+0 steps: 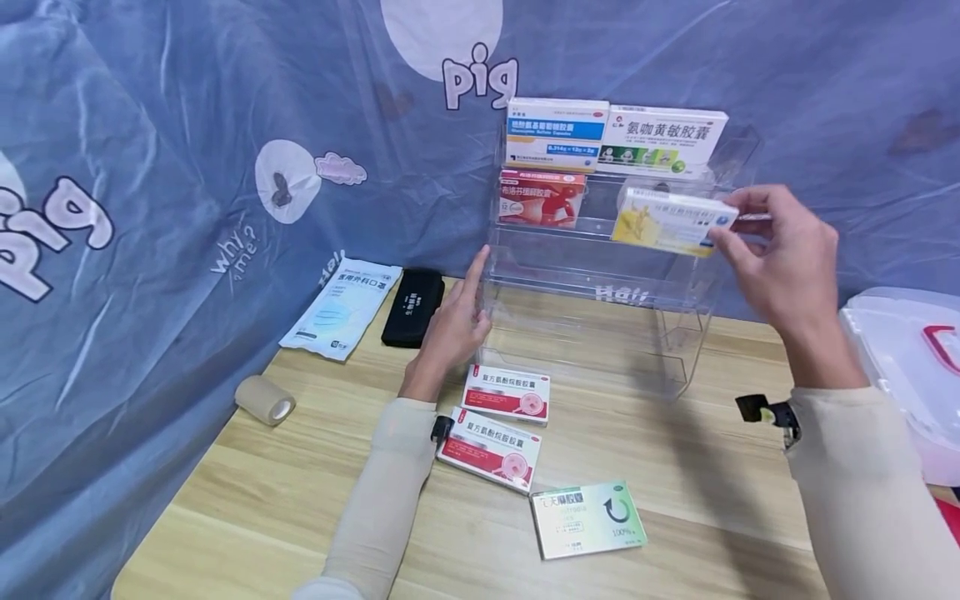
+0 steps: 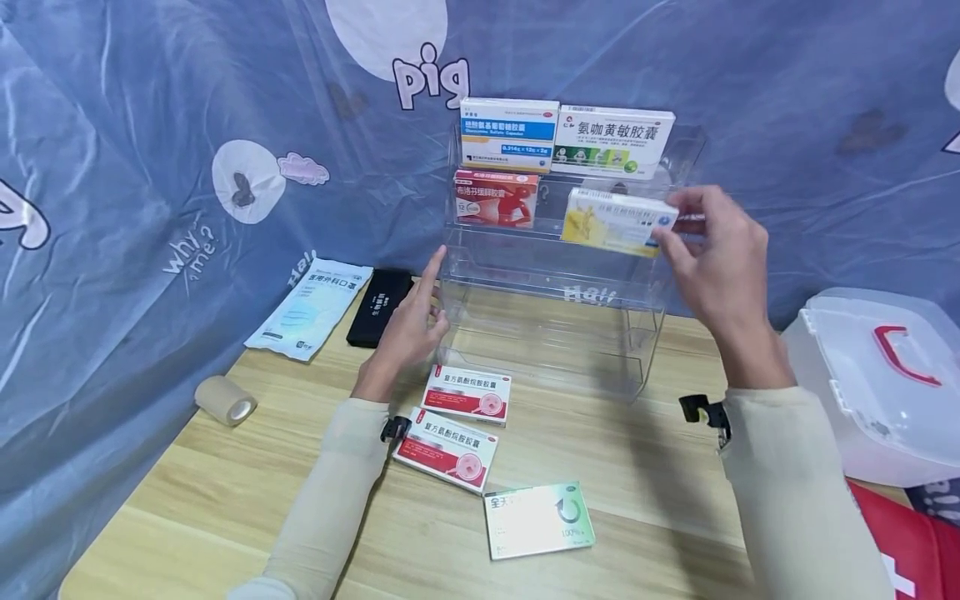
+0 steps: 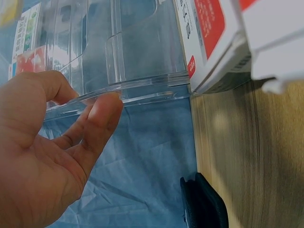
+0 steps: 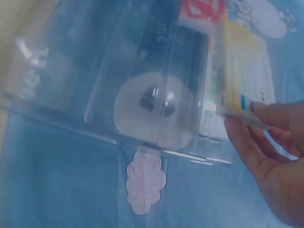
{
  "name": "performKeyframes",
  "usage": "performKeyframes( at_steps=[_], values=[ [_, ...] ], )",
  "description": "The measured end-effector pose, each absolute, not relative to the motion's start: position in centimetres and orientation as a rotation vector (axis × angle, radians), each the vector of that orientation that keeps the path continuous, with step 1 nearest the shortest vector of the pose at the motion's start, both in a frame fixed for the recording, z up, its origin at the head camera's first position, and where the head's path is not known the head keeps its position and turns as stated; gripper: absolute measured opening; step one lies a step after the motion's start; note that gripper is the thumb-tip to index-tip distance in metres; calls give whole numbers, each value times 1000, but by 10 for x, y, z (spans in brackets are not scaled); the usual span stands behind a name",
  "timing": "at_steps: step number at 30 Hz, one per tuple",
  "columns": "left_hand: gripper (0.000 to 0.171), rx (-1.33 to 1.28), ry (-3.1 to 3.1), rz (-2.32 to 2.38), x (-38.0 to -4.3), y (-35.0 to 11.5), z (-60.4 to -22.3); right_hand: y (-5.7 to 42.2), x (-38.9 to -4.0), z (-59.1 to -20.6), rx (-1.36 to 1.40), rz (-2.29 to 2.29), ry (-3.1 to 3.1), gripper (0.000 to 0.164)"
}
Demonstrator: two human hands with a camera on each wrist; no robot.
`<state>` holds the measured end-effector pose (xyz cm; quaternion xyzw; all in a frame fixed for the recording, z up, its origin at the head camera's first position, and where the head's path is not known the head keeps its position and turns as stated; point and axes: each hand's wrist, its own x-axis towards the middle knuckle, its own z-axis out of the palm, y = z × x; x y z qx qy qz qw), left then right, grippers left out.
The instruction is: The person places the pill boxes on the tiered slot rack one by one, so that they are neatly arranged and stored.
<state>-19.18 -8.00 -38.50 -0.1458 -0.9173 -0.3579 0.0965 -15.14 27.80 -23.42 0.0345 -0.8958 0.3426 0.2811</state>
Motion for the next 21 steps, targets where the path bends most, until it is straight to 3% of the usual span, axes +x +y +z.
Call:
performKeyframes(
  at_steps=[9,21],
  values=[
    [111,-434,-2723,-1072,-192,-79,-385,285,-188,-224,-28,839,-2310,36],
    [110,-434,-2717,-1058,-192,-80,-384,275,-209,-226,128,772,-2310,32]
  ],
)
